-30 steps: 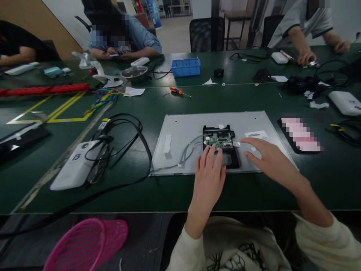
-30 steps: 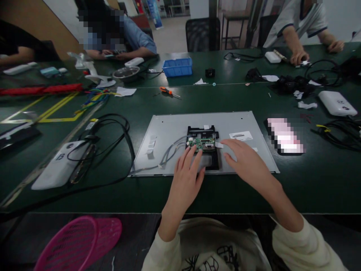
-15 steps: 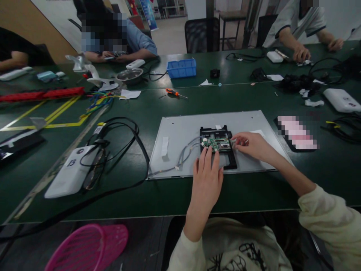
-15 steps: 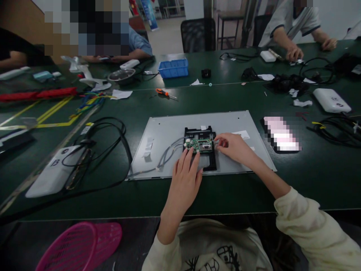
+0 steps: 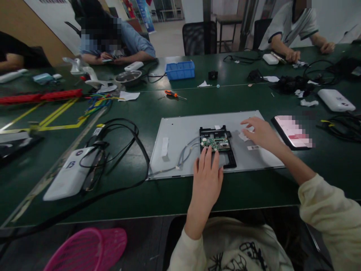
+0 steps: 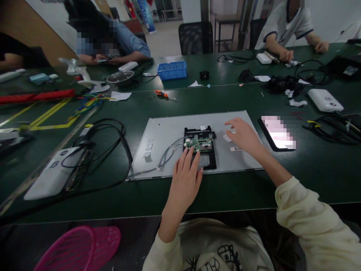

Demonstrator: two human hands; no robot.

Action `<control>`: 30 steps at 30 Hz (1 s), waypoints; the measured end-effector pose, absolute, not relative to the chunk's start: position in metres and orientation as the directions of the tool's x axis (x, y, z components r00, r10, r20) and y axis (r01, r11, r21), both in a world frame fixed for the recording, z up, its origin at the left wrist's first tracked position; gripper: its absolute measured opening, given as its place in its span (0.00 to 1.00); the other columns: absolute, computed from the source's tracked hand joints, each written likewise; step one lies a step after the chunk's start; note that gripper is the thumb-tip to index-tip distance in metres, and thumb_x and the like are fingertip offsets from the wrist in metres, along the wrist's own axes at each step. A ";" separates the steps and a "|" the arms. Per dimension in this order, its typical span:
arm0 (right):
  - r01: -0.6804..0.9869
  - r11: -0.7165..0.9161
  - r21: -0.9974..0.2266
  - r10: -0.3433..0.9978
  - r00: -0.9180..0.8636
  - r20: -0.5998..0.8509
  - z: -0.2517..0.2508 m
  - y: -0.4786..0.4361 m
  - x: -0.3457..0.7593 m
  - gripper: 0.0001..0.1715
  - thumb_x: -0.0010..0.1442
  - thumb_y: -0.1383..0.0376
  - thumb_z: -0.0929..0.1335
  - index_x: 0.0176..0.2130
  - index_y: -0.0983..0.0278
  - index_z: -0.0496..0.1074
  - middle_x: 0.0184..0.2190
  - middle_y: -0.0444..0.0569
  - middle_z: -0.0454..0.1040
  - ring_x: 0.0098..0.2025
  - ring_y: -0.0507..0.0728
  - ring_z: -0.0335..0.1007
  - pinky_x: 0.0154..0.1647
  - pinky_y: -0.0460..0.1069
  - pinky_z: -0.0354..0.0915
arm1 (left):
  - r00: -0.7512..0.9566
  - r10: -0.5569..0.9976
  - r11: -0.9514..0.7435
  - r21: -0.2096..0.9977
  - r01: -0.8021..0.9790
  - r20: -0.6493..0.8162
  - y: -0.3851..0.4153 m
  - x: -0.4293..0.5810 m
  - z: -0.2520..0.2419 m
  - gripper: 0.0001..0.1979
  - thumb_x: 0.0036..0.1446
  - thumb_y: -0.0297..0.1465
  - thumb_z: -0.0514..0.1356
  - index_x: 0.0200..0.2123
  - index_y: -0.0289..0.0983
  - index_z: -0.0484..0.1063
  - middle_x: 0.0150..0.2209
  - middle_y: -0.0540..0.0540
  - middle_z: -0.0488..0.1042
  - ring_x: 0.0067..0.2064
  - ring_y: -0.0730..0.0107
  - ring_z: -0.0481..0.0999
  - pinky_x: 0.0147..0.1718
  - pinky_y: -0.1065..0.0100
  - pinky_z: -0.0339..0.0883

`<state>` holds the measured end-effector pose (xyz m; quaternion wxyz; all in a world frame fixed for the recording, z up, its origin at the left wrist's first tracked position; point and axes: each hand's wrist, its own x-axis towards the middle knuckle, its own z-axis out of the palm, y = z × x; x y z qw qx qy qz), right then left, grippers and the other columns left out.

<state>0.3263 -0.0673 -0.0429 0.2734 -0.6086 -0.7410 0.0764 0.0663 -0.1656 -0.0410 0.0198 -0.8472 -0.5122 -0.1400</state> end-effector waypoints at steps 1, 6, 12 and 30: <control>0.855 0.296 -0.427 0.930 -0.156 0.333 -0.039 -0.064 0.320 0.18 0.60 0.62 0.65 0.49 0.63 0.73 0.47 0.56 0.74 0.45 0.62 0.73 0.46 0.58 0.69 | 0.438 0.862 -0.477 0.112 0.872 0.256 -0.166 0.066 -0.041 0.24 0.67 0.32 0.48 0.64 0.36 0.56 0.68 0.40 0.51 0.70 0.55 0.47 0.62 0.49 0.56; 0.792 0.502 -0.346 0.854 -0.391 0.344 -0.029 -0.037 0.279 0.19 0.62 0.62 0.64 0.51 0.64 0.72 0.50 0.55 0.75 0.54 0.63 0.69 0.57 0.60 0.62 | 0.450 0.854 -0.492 0.123 0.862 0.262 -0.165 0.064 -0.042 0.24 0.67 0.32 0.49 0.64 0.36 0.56 0.68 0.40 0.52 0.69 0.54 0.49 0.62 0.49 0.58; 0.810 0.481 -0.336 0.875 -0.415 0.250 -0.040 -0.014 0.256 0.14 0.60 0.67 0.64 0.43 0.65 0.77 0.45 0.54 0.78 0.49 0.61 0.72 0.54 0.56 0.64 | 0.452 0.851 -0.494 0.120 0.861 0.267 -0.166 0.064 -0.043 0.24 0.67 0.33 0.48 0.64 0.36 0.56 0.68 0.40 0.51 0.69 0.54 0.48 0.62 0.50 0.57; 0.893 0.345 -0.290 0.907 -0.237 0.349 -0.023 -0.024 0.276 0.16 0.63 0.67 0.62 0.43 0.63 0.77 0.46 0.54 0.77 0.50 0.63 0.71 0.51 0.56 0.64 | 0.449 0.857 -0.486 0.105 0.868 0.255 -0.167 0.065 -0.041 0.24 0.67 0.33 0.47 0.65 0.36 0.55 0.69 0.40 0.50 0.70 0.56 0.47 0.62 0.50 0.56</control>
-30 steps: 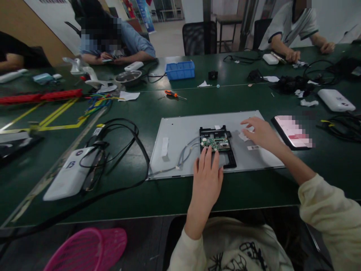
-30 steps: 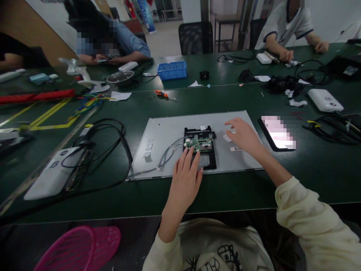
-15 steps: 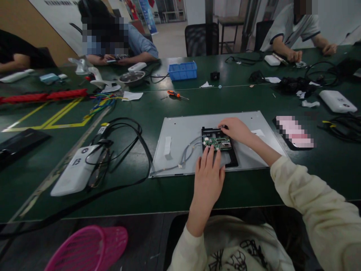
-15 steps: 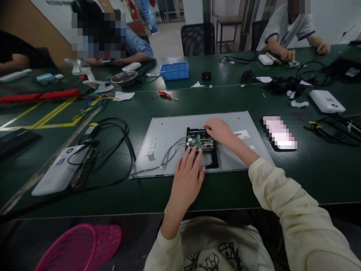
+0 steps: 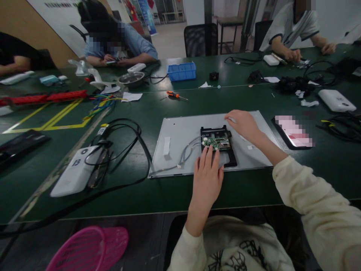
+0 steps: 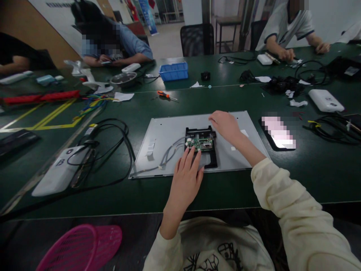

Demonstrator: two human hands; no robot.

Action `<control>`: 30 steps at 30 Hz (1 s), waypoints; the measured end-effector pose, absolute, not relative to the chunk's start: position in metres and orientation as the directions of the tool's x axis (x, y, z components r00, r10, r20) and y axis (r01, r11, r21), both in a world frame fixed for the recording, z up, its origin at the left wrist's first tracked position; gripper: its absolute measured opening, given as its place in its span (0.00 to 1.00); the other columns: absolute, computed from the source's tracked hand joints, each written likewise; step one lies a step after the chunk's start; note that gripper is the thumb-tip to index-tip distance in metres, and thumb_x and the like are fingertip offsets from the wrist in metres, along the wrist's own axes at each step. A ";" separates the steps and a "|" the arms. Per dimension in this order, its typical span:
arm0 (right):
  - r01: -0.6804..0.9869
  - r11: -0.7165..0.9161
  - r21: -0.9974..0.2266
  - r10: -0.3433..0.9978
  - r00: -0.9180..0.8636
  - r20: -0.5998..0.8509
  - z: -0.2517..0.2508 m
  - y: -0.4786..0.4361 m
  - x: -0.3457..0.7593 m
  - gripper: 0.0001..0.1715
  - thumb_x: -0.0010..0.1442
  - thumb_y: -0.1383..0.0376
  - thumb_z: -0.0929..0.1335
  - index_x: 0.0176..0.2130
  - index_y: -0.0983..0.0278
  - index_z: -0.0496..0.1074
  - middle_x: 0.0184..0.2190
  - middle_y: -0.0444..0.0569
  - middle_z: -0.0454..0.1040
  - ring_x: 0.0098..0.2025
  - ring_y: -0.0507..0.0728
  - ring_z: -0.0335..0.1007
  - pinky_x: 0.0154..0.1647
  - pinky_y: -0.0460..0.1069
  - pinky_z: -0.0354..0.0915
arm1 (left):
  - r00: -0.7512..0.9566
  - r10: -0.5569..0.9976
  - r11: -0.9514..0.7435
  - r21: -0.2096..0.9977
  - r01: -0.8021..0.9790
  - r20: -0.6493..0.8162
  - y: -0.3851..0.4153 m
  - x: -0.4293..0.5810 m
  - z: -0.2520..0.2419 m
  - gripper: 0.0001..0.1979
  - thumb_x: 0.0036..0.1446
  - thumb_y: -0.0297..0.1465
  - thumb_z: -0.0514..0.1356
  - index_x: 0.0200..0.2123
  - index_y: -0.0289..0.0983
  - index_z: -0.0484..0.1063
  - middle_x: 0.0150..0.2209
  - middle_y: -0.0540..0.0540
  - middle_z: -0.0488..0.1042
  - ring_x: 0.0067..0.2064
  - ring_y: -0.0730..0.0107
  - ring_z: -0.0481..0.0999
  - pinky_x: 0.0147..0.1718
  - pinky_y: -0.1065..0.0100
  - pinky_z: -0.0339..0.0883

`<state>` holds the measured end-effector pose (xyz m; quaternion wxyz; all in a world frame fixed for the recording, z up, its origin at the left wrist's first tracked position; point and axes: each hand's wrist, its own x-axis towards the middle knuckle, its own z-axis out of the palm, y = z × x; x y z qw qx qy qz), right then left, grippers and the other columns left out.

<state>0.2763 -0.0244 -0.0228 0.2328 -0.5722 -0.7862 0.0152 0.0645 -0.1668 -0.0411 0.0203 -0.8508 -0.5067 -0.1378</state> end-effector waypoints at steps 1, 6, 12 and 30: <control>0.899 0.332 -0.285 0.905 -0.219 0.365 -0.022 -0.027 0.282 0.16 0.63 0.67 0.62 0.44 0.63 0.77 0.46 0.54 0.77 0.50 0.63 0.71 0.51 0.57 0.64 | 0.452 0.854 -0.490 0.106 0.865 0.259 -0.167 0.064 -0.041 0.24 0.67 0.33 0.48 0.65 0.36 0.55 0.69 0.40 0.50 0.70 0.55 0.47 0.62 0.50 0.56; 0.911 0.315 -0.265 0.931 -0.243 0.271 -0.039 -0.037 0.306 0.17 0.62 0.69 0.61 0.43 0.64 0.77 0.46 0.55 0.78 0.50 0.63 0.71 0.53 0.58 0.64 | 0.446 0.852 -0.489 0.111 0.865 0.273 -0.166 0.065 -0.041 0.24 0.67 0.32 0.48 0.65 0.37 0.55 0.68 0.40 0.51 0.69 0.55 0.48 0.62 0.50 0.57; 0.856 0.367 -0.364 0.905 -0.237 0.354 -0.052 -0.041 0.307 0.21 0.62 0.68 0.60 0.50 0.66 0.74 0.51 0.56 0.75 0.55 0.63 0.68 0.59 0.60 0.61 | 0.453 0.855 -0.491 0.114 0.864 0.252 -0.166 0.064 -0.039 0.24 0.66 0.32 0.49 0.65 0.37 0.55 0.68 0.39 0.51 0.69 0.54 0.48 0.62 0.47 0.55; 0.714 0.530 -0.457 0.840 -0.514 0.170 -0.038 -0.068 0.292 0.50 0.56 0.45 0.68 0.69 0.53 0.46 0.68 0.52 0.51 0.67 0.67 0.50 0.65 0.66 0.53 | 0.806 0.590 -0.772 0.326 0.546 0.047 -0.015 0.027 -0.010 0.46 0.55 0.45 0.61 0.69 0.39 0.39 0.70 0.36 0.40 0.70 0.55 0.45 0.64 0.55 0.51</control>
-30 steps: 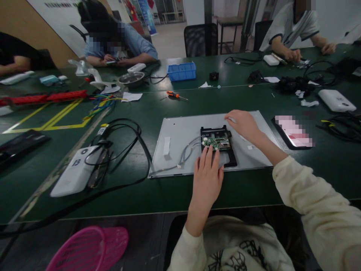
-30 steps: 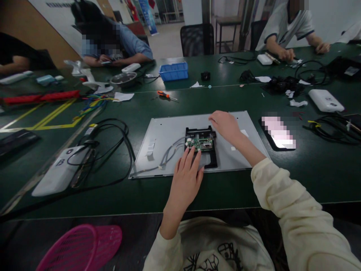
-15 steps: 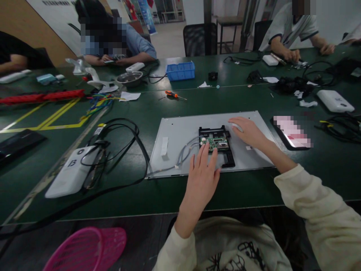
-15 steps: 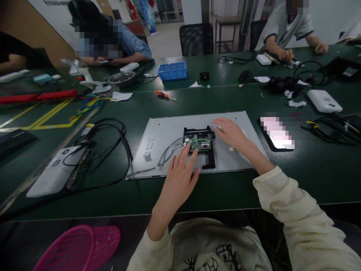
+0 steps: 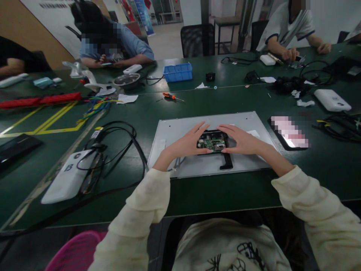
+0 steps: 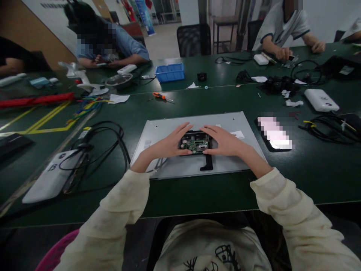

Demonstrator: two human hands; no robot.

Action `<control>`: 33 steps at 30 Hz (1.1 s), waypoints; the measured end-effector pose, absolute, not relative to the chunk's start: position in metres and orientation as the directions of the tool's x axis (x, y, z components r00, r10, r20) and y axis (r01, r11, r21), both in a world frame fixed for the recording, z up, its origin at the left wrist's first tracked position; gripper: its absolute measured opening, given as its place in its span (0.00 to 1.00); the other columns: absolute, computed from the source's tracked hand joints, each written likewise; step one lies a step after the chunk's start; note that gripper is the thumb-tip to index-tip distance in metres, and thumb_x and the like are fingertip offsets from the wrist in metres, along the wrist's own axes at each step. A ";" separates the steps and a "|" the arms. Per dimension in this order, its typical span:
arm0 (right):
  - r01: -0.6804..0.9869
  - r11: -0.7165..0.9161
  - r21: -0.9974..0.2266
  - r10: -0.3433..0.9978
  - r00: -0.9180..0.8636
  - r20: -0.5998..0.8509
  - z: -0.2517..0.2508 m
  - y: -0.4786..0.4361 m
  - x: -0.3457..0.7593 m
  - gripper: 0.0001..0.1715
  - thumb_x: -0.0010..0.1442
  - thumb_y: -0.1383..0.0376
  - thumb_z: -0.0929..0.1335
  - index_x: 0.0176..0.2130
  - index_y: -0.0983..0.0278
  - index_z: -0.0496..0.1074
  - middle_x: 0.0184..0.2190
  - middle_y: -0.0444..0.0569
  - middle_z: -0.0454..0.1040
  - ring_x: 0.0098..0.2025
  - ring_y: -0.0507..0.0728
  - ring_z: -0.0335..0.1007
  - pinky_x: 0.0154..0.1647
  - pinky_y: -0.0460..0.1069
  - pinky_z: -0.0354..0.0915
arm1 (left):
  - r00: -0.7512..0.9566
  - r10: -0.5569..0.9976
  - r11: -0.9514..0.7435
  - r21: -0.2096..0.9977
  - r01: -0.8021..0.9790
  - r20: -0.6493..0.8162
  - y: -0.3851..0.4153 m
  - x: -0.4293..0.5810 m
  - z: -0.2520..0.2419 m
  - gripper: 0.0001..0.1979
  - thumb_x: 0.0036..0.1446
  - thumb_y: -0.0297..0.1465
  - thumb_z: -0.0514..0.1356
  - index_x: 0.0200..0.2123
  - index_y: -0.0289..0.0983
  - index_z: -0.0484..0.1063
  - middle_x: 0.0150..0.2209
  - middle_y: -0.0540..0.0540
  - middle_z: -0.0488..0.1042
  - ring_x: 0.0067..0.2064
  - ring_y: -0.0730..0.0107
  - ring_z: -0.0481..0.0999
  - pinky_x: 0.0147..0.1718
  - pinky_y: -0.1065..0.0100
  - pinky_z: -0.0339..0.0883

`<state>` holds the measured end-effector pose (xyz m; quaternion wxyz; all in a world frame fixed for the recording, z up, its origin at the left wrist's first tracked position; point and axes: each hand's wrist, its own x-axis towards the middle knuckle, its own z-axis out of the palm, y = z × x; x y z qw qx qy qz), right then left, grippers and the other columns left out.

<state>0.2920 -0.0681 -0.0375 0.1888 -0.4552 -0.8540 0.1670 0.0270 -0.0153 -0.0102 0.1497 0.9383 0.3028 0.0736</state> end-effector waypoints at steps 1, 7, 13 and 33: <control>0.718 0.523 -0.460 0.844 -0.510 0.164 -0.037 -0.068 0.292 0.50 0.56 0.45 0.68 0.69 0.53 0.46 0.68 0.52 0.51 0.67 0.67 0.50 0.64 0.66 0.54 | 0.807 0.589 -0.768 0.345 0.540 0.047 -0.017 0.025 -0.014 0.47 0.54 0.45 0.62 0.69 0.39 0.39 0.70 0.36 0.41 0.70 0.55 0.46 0.64 0.55 0.52; 0.744 0.484 -0.460 0.864 -0.488 0.120 -0.034 -0.072 0.290 0.49 0.56 0.45 0.67 0.68 0.53 0.47 0.69 0.51 0.50 0.68 0.69 0.48 0.64 0.67 0.54 | 0.773 0.630 -0.736 0.371 0.565 0.072 -0.024 0.018 -0.019 0.48 0.51 0.46 0.64 0.69 0.40 0.42 0.69 0.36 0.45 0.69 0.51 0.48 0.64 0.52 0.50; 0.725 0.498 -0.476 0.860 -0.484 0.162 -0.033 -0.069 0.292 0.43 0.60 0.47 0.65 0.68 0.54 0.48 0.68 0.51 0.53 0.67 0.65 0.51 0.64 0.64 0.54 | 0.777 0.627 -0.728 0.398 0.558 0.057 -0.022 0.017 -0.026 0.49 0.51 0.48 0.63 0.69 0.38 0.42 0.69 0.36 0.44 0.69 0.50 0.47 0.65 0.52 0.49; 0.903 0.334 -0.270 0.913 -0.239 0.330 -0.058 -0.037 0.325 0.14 0.65 0.61 0.63 0.42 0.63 0.76 0.43 0.53 0.78 0.45 0.61 0.72 0.45 0.54 0.65 | 0.792 0.606 -0.663 0.599 0.449 0.077 -0.010 0.011 -0.034 0.50 0.51 0.49 0.63 0.69 0.42 0.40 0.70 0.38 0.42 0.70 0.48 0.44 0.67 0.50 0.43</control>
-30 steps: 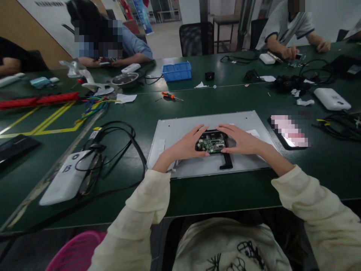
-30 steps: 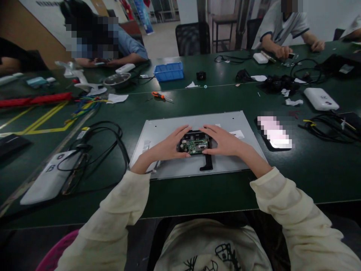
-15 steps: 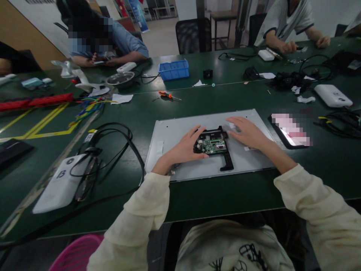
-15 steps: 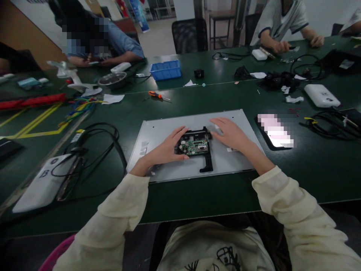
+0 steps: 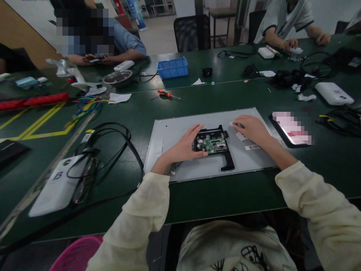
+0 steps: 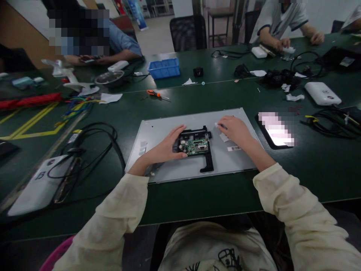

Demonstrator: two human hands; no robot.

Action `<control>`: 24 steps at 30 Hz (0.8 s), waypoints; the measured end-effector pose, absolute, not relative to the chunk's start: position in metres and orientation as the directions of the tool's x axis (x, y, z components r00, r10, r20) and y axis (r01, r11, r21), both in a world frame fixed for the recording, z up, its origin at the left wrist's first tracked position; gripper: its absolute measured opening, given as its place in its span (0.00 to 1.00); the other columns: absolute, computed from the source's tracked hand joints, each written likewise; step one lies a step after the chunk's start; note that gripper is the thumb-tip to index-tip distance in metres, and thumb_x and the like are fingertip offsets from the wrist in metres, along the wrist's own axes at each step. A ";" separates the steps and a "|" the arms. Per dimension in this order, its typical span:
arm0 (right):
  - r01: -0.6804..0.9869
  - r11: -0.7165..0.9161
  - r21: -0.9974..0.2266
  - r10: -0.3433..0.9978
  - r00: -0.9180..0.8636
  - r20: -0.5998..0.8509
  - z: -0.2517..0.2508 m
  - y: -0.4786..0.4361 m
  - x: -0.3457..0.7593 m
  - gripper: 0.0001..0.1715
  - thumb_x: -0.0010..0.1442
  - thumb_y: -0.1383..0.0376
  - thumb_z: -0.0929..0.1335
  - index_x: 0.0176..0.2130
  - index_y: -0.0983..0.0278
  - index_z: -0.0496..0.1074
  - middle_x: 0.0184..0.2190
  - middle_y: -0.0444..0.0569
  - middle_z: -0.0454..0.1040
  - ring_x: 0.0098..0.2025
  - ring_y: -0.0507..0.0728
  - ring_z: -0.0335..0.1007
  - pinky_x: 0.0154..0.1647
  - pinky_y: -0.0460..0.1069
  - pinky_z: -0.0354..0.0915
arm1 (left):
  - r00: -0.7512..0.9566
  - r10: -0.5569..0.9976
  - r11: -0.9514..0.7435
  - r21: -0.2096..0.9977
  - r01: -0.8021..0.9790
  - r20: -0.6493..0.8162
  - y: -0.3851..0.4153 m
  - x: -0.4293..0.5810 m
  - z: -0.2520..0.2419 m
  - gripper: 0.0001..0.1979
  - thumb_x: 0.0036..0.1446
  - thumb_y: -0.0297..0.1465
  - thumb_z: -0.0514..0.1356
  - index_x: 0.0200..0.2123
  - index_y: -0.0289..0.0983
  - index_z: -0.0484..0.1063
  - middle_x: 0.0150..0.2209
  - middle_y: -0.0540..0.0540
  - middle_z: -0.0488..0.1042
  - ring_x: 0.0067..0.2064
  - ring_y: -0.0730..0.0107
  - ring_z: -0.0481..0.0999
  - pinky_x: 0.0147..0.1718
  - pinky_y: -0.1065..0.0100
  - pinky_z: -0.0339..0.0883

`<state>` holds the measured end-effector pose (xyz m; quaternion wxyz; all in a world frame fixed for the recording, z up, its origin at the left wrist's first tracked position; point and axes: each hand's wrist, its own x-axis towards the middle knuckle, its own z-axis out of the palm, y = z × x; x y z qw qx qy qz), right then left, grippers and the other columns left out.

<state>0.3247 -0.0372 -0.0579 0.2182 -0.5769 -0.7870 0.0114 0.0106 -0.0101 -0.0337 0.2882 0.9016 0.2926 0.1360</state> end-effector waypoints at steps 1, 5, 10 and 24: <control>0.911 0.328 -0.250 0.914 -0.239 0.326 -0.057 -0.037 0.324 0.15 0.65 0.61 0.63 0.42 0.63 0.76 0.43 0.53 0.78 0.45 0.61 0.72 0.44 0.54 0.65 | 0.791 0.607 -0.665 0.594 0.453 0.076 -0.010 0.010 -0.034 0.50 0.51 0.49 0.63 0.69 0.41 0.40 0.69 0.38 0.42 0.70 0.48 0.44 0.67 0.50 0.43; 0.929 0.311 -0.202 0.918 -0.240 0.315 -0.053 -0.038 0.322 0.16 0.66 0.62 0.61 0.42 0.64 0.77 0.42 0.53 0.78 0.44 0.61 0.73 0.42 0.54 0.65 | 0.792 0.604 -0.674 0.586 0.450 0.087 -0.010 0.009 -0.036 0.51 0.50 0.50 0.63 0.69 0.41 0.40 0.70 0.38 0.42 0.70 0.49 0.44 0.67 0.51 0.44; 0.893 0.413 -0.177 0.892 -0.357 0.278 -0.049 -0.040 0.328 0.16 0.65 0.60 0.64 0.46 0.63 0.75 0.47 0.54 0.76 0.47 0.62 0.72 0.44 0.54 0.65 | 0.791 0.605 -0.676 0.580 0.454 0.086 -0.010 0.009 -0.037 0.51 0.50 0.50 0.63 0.69 0.42 0.40 0.70 0.38 0.42 0.70 0.47 0.44 0.66 0.49 0.44; 0.930 0.362 -0.066 0.893 -0.326 0.308 -0.046 -0.037 0.319 0.15 0.66 0.66 0.62 0.43 0.65 0.77 0.43 0.55 0.78 0.45 0.62 0.73 0.42 0.54 0.65 | 0.786 0.612 -0.676 0.573 0.464 0.085 -0.013 0.010 -0.036 0.52 0.50 0.51 0.62 0.69 0.39 0.38 0.70 0.36 0.41 0.70 0.48 0.42 0.67 0.49 0.42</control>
